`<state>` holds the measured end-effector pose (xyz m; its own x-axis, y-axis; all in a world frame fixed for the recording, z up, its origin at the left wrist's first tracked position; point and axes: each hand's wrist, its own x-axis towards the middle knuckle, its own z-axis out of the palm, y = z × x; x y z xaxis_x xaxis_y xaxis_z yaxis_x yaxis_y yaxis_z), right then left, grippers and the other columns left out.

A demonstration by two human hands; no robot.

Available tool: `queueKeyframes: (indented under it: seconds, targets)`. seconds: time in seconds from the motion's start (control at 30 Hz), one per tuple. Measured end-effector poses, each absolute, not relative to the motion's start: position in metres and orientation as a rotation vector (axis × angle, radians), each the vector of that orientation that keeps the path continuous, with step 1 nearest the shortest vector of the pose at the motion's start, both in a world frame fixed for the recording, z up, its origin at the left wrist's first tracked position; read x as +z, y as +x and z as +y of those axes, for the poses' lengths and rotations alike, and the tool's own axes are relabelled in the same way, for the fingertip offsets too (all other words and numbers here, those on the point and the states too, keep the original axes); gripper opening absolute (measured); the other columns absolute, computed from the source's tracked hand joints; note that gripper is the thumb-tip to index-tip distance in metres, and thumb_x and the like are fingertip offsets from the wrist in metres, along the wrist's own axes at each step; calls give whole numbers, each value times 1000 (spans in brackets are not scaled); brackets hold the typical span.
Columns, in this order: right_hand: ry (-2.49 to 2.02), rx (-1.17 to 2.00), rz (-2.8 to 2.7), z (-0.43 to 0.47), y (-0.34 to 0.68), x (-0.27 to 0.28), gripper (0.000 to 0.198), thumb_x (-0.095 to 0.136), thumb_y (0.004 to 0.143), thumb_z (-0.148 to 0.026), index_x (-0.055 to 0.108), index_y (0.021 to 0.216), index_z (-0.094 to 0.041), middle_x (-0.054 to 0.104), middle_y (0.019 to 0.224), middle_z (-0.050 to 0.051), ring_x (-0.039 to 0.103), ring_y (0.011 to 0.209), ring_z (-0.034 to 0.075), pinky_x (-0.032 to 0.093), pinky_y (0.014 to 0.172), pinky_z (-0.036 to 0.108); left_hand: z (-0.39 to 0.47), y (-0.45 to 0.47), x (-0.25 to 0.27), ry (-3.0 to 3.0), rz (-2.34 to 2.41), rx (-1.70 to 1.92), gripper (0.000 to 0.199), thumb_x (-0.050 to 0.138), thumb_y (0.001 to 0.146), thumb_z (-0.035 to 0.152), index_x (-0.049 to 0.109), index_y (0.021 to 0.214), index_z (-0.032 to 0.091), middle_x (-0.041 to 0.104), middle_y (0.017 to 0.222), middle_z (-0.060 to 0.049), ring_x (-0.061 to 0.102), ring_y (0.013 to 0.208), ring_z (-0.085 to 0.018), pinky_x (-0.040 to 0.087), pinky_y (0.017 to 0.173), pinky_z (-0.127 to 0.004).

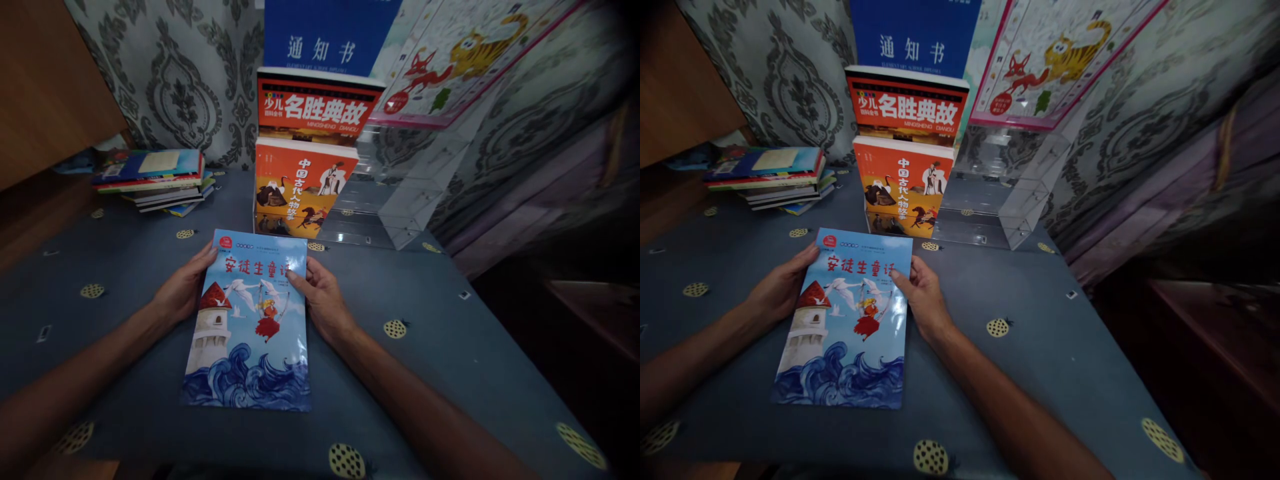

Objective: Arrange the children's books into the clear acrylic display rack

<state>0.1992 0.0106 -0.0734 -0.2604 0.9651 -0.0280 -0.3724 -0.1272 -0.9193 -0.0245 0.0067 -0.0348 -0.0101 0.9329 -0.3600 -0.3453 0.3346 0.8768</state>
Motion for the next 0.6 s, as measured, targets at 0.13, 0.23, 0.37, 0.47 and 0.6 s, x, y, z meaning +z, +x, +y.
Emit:
queueKeyframes:
  seconds: [0.13,0.23,0.37,0.47,0.6]
  targets:
    - [-832,1618,-1030,10,199,-72,39,82,75,-41,63,105,-25,79,101,1,76,89,23,63,83,42,7,-24,-36,639,1166,1149,36,58,93,27,62,129,25,78,109,-5,76,99,-26,64,89,-41]
    - [-834,1634,-1023,11,199,-71,41,82,75,-41,63,107,-24,79,102,3,76,90,24,63,84,42,7,-27,-40,675,1146,1150,37,60,92,28,62,130,26,78,111,-5,75,101,-27,63,91,-42]
    - [-821,1687,-989,11,199,-71,41,84,74,-38,64,107,-24,79,103,3,77,90,23,64,85,42,7,-30,-42,684,1125,1135,37,62,92,30,62,128,25,78,110,-6,75,102,-28,64,90,-44]
    - [-812,1720,-955,12,199,-70,41,85,73,-38,65,106,-24,79,104,3,77,90,23,64,83,40,7,-29,-40,656,1110,1151,32,60,93,28,63,125,23,79,110,-6,75,101,-28,64,88,-43]
    - [-785,1768,-902,12,199,-69,42,88,71,-36,67,104,-22,80,100,3,77,84,21,64,77,34,8,-31,-41,597,1025,1161,30,60,93,22,63,123,23,79,107,-4,77,96,-24,65,86,-39]
